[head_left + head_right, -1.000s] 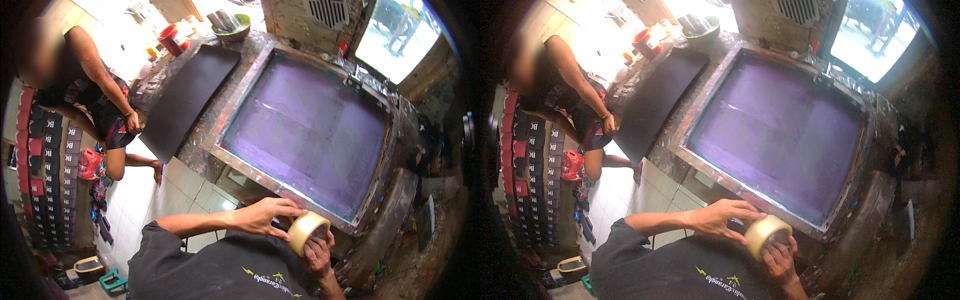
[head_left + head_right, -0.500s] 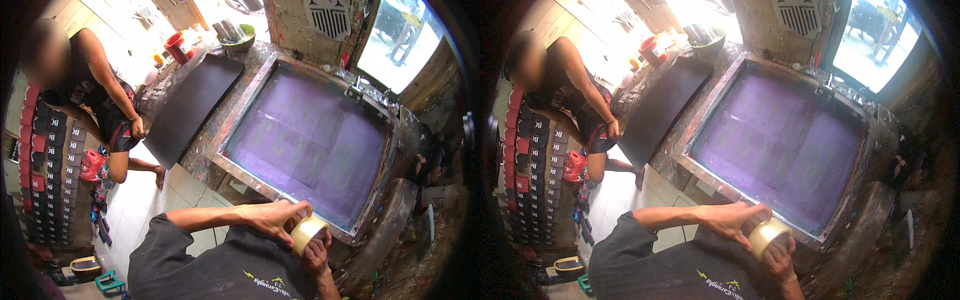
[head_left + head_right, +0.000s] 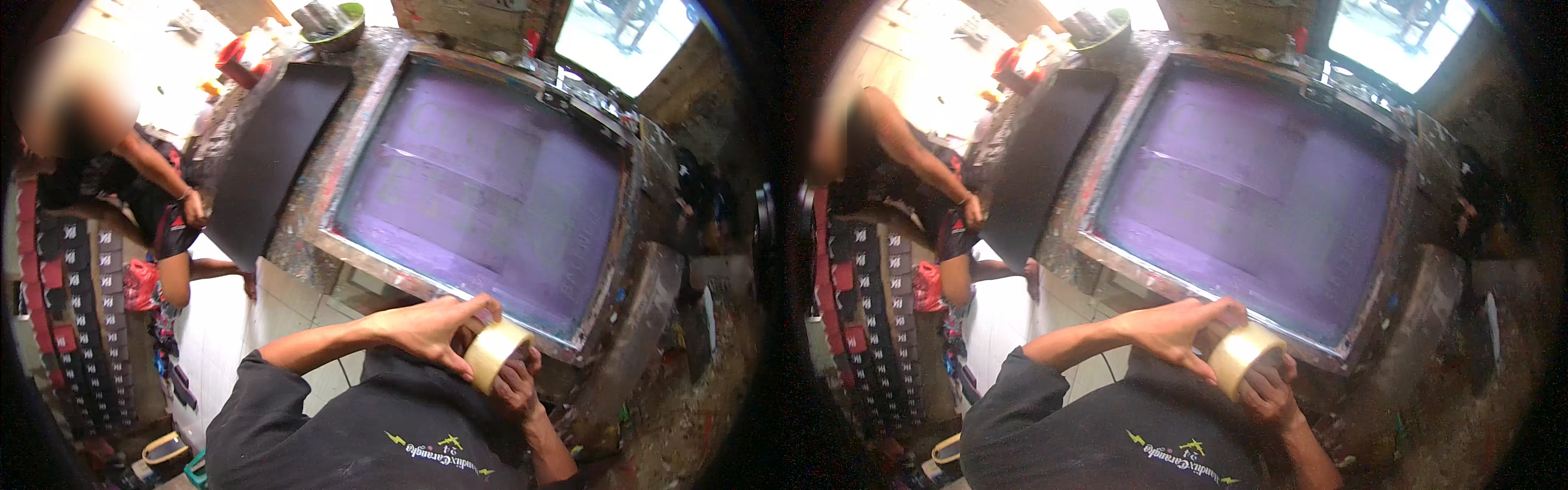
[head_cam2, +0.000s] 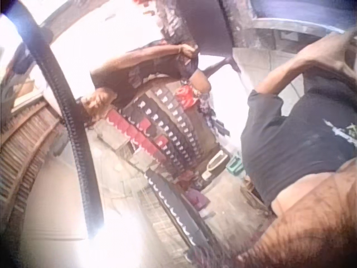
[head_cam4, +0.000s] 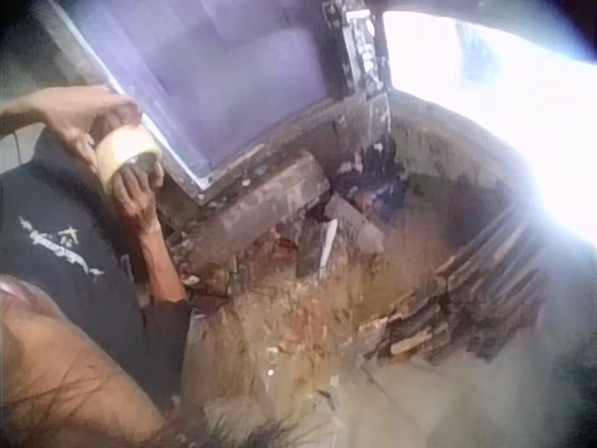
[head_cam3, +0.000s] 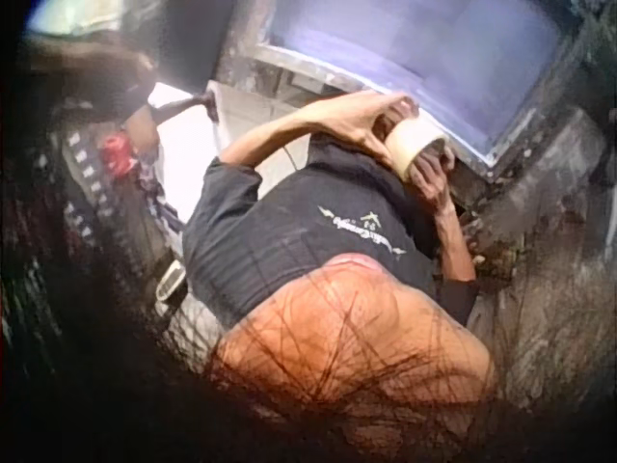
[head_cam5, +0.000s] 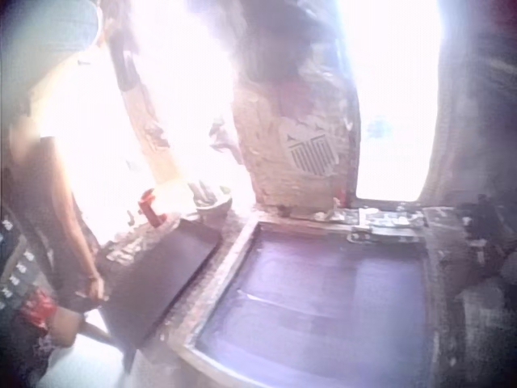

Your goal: The person applies masking tape to the edges of a screen printing frame, then uses a squeegee to spread white ink across the screen. They place a black fabric with a logo on the table and smooth it out.

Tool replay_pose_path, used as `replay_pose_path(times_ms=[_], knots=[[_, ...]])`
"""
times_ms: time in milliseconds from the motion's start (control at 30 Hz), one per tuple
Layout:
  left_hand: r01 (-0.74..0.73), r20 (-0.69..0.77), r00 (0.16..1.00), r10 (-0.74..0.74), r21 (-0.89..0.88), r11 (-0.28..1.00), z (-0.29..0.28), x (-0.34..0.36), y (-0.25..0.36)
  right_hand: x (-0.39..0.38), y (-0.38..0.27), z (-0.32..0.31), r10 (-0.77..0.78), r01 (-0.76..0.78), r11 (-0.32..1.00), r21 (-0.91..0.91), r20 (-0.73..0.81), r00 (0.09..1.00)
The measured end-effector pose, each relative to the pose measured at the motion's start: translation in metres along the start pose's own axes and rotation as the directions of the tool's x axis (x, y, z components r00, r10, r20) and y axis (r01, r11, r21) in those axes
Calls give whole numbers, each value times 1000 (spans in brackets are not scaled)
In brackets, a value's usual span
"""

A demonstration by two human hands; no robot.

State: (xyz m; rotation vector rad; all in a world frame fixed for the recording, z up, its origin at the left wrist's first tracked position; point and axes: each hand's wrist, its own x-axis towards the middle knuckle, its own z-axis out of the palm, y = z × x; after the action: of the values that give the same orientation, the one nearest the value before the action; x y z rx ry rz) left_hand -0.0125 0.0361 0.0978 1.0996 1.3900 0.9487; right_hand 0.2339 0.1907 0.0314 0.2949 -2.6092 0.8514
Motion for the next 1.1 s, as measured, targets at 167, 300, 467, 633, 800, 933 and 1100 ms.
replay_pose_path(times_ms=[167, 300, 467, 633, 800, 933, 1100], knots=[[-5, -15, 1000, 5, 43, 999, 7, -4, 4, -6, -2, 1, 6, -7, 1000, 27, 33, 999], [2, -3, 1000, -2, -41, 999, -2, -3, 8, 6, 0, 2, -22, 23, 999, -40, 26, 999], [-69, 75, 995, 70, -18, 997, -6, 5, 4, 1, -1, 4, -48, 54, 991, -121, 50, 998], [-109, 28, 994, 107, 47, 993, -4, 3, 0, 0, -1, 4, -33, 36, 997, -62, 45, 998], [-75, 21, 997, 75, 13, 997, -3, 2, 3, 1, -1, 0, -37, 43, 996, -76, 78, 996], [-52, 49, 997, 52, 9, 999, 6, -8, -5, -4, 1, 1, -17, 23, 998, -59, 98, 995], [-63, -133, 990, 42, -157, 986, 1, -12, 2, 4, 4, 2, -94, 109, 980, -164, 98, 991]])
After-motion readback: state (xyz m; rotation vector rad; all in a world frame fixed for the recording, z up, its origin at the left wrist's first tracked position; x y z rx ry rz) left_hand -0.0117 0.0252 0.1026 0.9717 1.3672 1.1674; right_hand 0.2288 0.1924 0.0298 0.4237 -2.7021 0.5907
